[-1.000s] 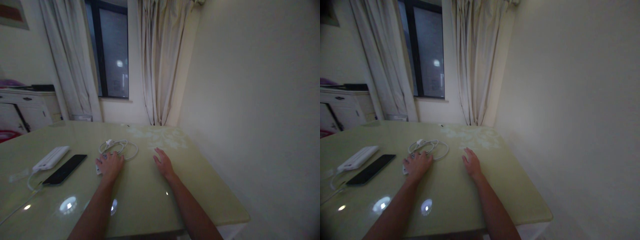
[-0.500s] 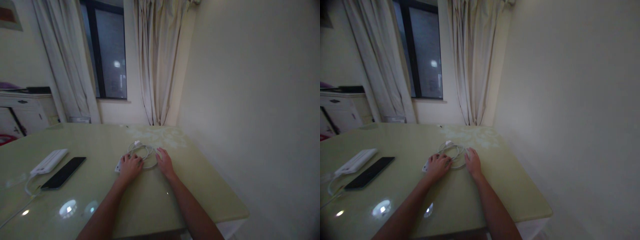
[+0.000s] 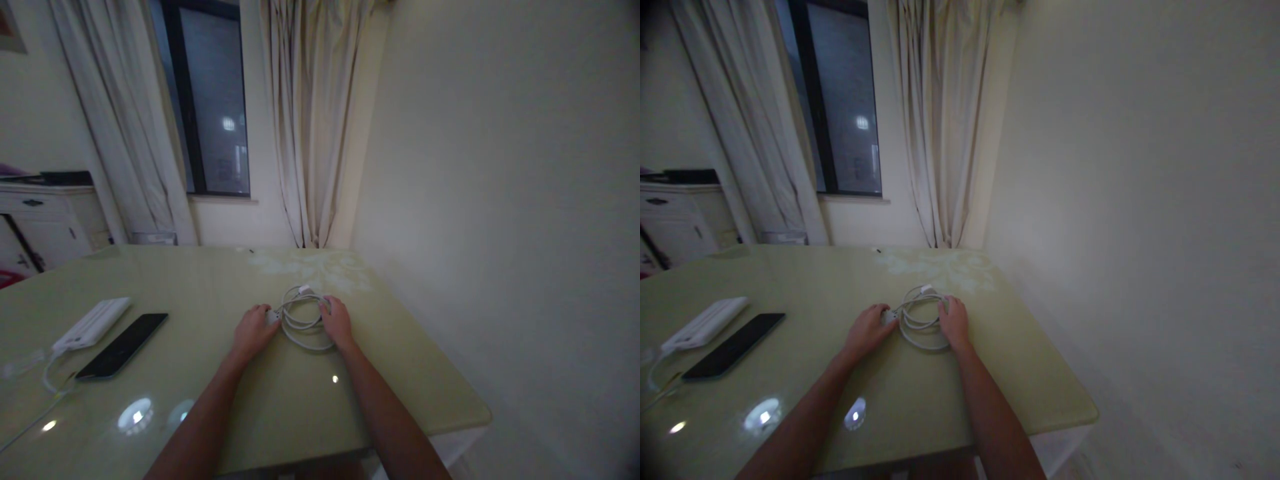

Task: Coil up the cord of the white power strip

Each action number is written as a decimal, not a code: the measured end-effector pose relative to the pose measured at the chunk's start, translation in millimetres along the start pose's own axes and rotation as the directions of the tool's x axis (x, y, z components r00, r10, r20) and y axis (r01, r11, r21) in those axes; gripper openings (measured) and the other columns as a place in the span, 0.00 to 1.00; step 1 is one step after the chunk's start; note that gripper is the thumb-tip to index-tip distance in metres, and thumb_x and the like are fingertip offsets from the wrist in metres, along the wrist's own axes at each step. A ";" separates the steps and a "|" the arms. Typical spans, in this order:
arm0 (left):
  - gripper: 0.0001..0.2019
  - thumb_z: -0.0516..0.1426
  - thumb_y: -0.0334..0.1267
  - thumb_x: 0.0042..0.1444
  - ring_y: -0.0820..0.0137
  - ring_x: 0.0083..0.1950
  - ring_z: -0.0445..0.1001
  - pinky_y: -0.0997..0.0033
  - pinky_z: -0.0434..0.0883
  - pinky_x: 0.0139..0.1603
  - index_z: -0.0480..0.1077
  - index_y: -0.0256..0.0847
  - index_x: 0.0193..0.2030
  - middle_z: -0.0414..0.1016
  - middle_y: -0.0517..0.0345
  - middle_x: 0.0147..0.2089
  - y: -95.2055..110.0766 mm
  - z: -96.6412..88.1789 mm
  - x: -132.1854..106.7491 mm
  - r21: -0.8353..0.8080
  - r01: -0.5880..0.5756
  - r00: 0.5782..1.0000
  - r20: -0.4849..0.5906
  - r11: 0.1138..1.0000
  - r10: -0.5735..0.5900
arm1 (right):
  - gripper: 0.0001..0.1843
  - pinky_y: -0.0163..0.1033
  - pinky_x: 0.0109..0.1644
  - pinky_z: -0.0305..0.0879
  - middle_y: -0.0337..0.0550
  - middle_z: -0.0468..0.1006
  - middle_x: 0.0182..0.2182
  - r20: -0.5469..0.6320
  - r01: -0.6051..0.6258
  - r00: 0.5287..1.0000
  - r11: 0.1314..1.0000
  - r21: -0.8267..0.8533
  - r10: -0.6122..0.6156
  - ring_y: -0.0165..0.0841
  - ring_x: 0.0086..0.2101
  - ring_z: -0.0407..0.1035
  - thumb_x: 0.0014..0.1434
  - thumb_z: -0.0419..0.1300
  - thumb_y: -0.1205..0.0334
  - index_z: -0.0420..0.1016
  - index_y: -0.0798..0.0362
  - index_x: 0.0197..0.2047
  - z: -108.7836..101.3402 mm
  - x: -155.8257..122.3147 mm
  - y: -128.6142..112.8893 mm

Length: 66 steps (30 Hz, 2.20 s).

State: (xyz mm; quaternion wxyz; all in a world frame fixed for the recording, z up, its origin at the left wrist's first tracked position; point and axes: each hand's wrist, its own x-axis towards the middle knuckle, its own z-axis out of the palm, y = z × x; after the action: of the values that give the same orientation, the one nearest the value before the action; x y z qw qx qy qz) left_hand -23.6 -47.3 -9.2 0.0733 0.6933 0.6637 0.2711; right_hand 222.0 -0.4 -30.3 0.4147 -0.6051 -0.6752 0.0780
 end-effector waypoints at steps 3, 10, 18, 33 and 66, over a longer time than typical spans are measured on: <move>0.24 0.58 0.51 0.56 0.57 0.51 0.77 0.62 0.70 0.53 0.73 0.35 0.52 0.79 0.42 0.51 3.1 -0.6 4.2 -0.196 0.086 0.990 -0.096 0.977 -0.106 | 0.17 0.44 0.54 0.68 0.51 0.82 0.46 0.033 -0.032 0.999 0.997 0.077 0.029 0.42 0.48 0.76 0.65 0.56 0.57 0.77 0.52 0.52 -1.8 1.5 2.7; 0.23 0.62 0.51 0.52 0.61 0.45 0.77 0.62 0.73 0.49 0.75 0.37 0.49 0.79 0.49 0.46 1.8 -2.0 7.5 -0.409 0.012 0.986 -0.146 0.912 -0.079 | 0.25 0.39 0.45 0.69 0.52 0.82 0.46 0.096 -0.189 0.979 0.974 0.128 0.178 0.39 0.40 0.78 0.60 0.63 0.50 0.76 0.54 0.56 -3.8 4.0 0.2; 0.16 0.61 0.43 0.56 0.57 0.51 0.70 0.58 0.71 0.52 0.77 0.45 0.52 0.73 0.49 0.46 13.3 -0.6 -7.7 0.014 -0.245 0.953 -0.182 0.969 0.244 | 0.15 0.39 0.41 0.68 0.46 0.85 0.36 0.184 -0.282 0.953 0.927 0.248 0.241 0.42 0.38 0.78 0.53 0.64 0.57 0.85 0.55 0.41 5.7 2.4 4.7; 0.22 0.63 0.47 0.53 0.62 0.50 0.75 0.62 0.71 0.55 0.77 0.43 0.55 0.76 0.51 0.46 12.1 5.2 -5.4 -0.439 -0.339 0.936 -0.072 0.832 0.344 | 0.13 0.45 0.50 0.64 0.54 0.77 0.42 -0.181 0.053 0.982 0.998 -0.014 -0.055 0.43 0.44 0.70 0.64 0.56 0.62 0.83 0.54 0.43 -24.8 6.5 0.4; 0.17 0.63 0.47 0.55 0.60 0.50 0.74 0.59 0.73 0.54 0.69 0.45 0.49 0.72 0.52 0.49 17.8 9.7 -10.9 -0.254 -0.304 0.914 -0.351 0.918 0.206 | 0.24 0.49 0.63 0.63 0.48 0.78 0.56 0.114 0.140 0.971 0.888 0.438 -0.209 0.41 0.57 0.70 0.63 0.61 0.45 0.78 0.47 0.58 -9.6 -2.0 -29.7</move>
State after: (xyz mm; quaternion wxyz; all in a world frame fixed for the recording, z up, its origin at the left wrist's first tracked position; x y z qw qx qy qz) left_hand -3.0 -57.3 -12.2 0.0349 0.7026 0.5198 0.4847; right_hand 205.8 -13.5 -7.0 0.4877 -0.4281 -0.7240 0.2339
